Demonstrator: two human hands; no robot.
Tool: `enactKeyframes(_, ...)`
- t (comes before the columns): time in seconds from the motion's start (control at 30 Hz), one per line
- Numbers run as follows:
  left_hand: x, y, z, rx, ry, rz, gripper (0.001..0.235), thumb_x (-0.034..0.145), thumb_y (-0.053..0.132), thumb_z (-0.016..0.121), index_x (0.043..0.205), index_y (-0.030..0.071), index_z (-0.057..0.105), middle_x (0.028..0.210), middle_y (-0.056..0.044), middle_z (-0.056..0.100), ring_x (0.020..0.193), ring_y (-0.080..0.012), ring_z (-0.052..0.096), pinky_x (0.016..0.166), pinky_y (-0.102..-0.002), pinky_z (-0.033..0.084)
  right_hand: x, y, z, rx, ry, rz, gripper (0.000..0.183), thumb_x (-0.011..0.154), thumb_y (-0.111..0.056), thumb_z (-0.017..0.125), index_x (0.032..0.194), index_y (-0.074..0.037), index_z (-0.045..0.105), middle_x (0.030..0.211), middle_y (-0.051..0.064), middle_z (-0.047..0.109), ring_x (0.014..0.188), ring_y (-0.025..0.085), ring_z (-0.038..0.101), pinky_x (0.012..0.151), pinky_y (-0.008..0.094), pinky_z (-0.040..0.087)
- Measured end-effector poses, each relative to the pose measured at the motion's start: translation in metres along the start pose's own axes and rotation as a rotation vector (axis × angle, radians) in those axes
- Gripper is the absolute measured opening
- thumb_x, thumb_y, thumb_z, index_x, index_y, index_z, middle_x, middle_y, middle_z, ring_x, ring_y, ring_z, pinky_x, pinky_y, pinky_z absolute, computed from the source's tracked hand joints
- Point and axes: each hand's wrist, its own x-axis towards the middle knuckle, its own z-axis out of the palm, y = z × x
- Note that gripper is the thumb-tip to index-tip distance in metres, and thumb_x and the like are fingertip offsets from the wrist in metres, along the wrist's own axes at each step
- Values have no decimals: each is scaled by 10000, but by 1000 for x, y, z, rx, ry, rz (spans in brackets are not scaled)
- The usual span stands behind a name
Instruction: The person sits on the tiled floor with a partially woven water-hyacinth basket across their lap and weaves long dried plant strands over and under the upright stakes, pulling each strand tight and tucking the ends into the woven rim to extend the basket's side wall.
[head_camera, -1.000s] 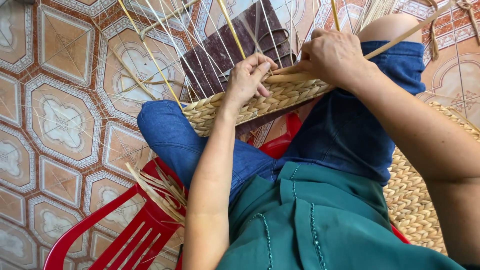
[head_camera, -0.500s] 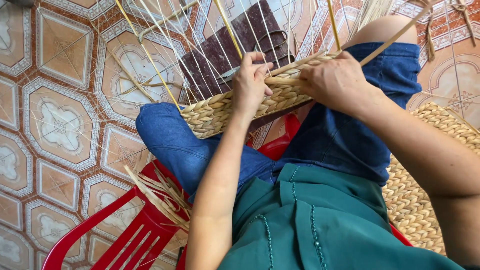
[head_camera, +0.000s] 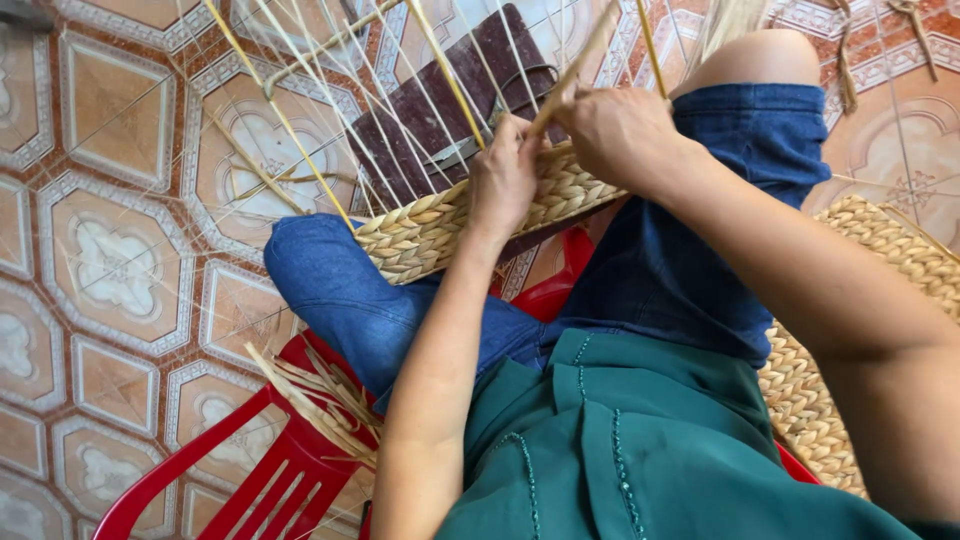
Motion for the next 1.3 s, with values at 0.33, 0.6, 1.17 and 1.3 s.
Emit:
enactKeyframes(0.33, 10, -14, -48, -591, -413, -55, 138, 1080, 158, 484, 1206, 105, 499, 1117, -103, 766, 563, -108, 697, 426, -206, 530, 0, 5, -4, 755, 367, -31, 199, 1031, -194, 629, 1092, -23, 709, 812, 115, 738, 684, 210, 721, 605, 352, 578)
enactKeyframes(0.6, 16, 33, -37, -178, -286, -250, 44, 978, 128, 646, 992, 120, 687, 828, -29, 758, 432, -37, 561, 338, -173, 444, -20, 11, -24, 996, 24, 95, 257, 1037, -252, 584, 1178, -88, 725, 876, 81, 781, 795, 134, 762, 692, 298, 592)
enactKeyframes(1.17, 5, 18, -31, -353, -45, -149, 243, 1035, 286, 544, 1047, 105, 707, 915, -33, 766, 463, -51, 656, 365, -192, 499, -19, 52, 11, -53, -198, 163, 429, 966, -598, 640, 1017, -192, 770, 735, 68, 733, 716, 259, 718, 868, 441, 496)
enactKeyframes(1.3, -16, 5, -21, -279, 265, -56, 190, 1062, 225, 569, 1136, 71, 651, 981, -90, 775, 510, -92, 662, 355, -225, 516, -37, 48, 6, -102, 227, 0, 340, 915, -531, 660, 910, -205, 756, 817, -15, 717, 777, 215, 699, 735, 399, 465)
